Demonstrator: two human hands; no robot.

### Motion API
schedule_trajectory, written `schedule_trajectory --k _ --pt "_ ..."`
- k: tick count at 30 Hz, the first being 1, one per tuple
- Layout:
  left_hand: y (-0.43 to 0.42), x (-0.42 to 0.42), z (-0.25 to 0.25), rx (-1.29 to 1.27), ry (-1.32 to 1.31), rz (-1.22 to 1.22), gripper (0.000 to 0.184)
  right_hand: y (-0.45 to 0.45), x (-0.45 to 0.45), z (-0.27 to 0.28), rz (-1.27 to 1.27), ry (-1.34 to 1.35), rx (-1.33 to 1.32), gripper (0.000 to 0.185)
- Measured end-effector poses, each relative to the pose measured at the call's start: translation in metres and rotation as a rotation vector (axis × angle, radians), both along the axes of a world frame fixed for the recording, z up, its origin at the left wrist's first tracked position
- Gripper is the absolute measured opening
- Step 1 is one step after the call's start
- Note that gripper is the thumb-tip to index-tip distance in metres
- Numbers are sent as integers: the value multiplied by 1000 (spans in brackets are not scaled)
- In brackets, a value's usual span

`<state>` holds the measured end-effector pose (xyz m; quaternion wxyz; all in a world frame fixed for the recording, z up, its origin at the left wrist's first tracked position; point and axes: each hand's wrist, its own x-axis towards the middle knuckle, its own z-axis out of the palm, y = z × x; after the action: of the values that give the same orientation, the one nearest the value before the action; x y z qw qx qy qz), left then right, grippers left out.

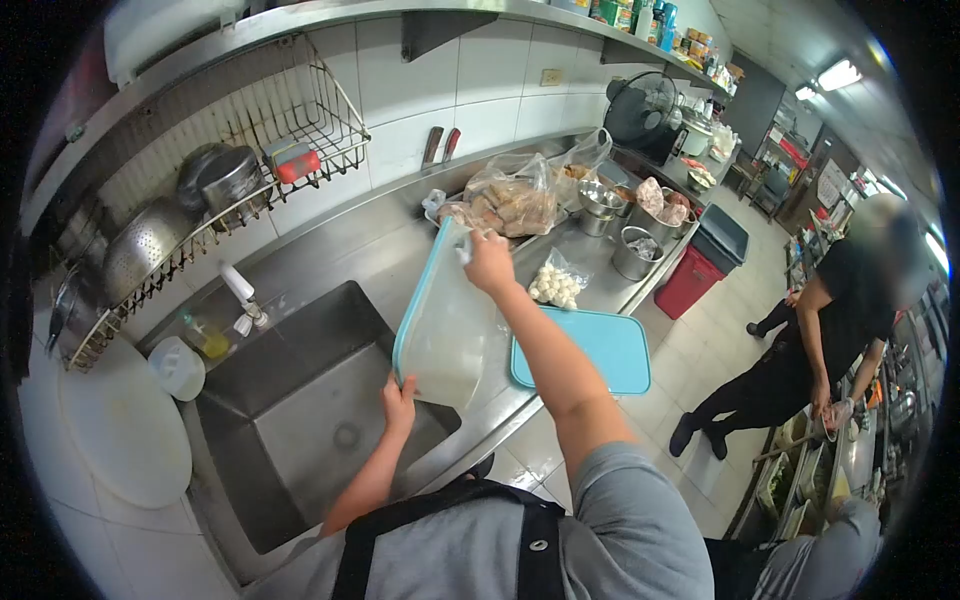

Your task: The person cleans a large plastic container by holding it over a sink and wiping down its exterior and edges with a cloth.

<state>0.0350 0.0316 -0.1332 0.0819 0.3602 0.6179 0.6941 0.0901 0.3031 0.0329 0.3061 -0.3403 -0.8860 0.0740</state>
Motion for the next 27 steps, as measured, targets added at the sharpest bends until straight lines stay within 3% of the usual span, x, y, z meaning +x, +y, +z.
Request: schedule_trajectory --k 3,6,9,11,14,17,21,27 --pt "15 -6 52 -157 175 21 44 -37 -4 33 79 40 -160 27" --pt "26 -6 120 -184 381 276 44 -83 4 86 120 16 -181 23" --pt "25 -15 178 -337 422 252 44 -126 11 98 -5 136 229 25" --pt "31 -27 204 -332 462 241 45 -169 15 76 -76 203 519 26" --pt "34 -36 220 -350 423 208 48 -206 30 45 -31 192 571 29" --pt "35 -40 228 -411 443 180 52 -188 36 54 131 266 443 28" --pt "40 -46 245 -490 501 174 51 -124 18 108 107 392 311 27" --pt "63 -88 280 -594 692 135 45 -152 10 89 242 315 309 27"
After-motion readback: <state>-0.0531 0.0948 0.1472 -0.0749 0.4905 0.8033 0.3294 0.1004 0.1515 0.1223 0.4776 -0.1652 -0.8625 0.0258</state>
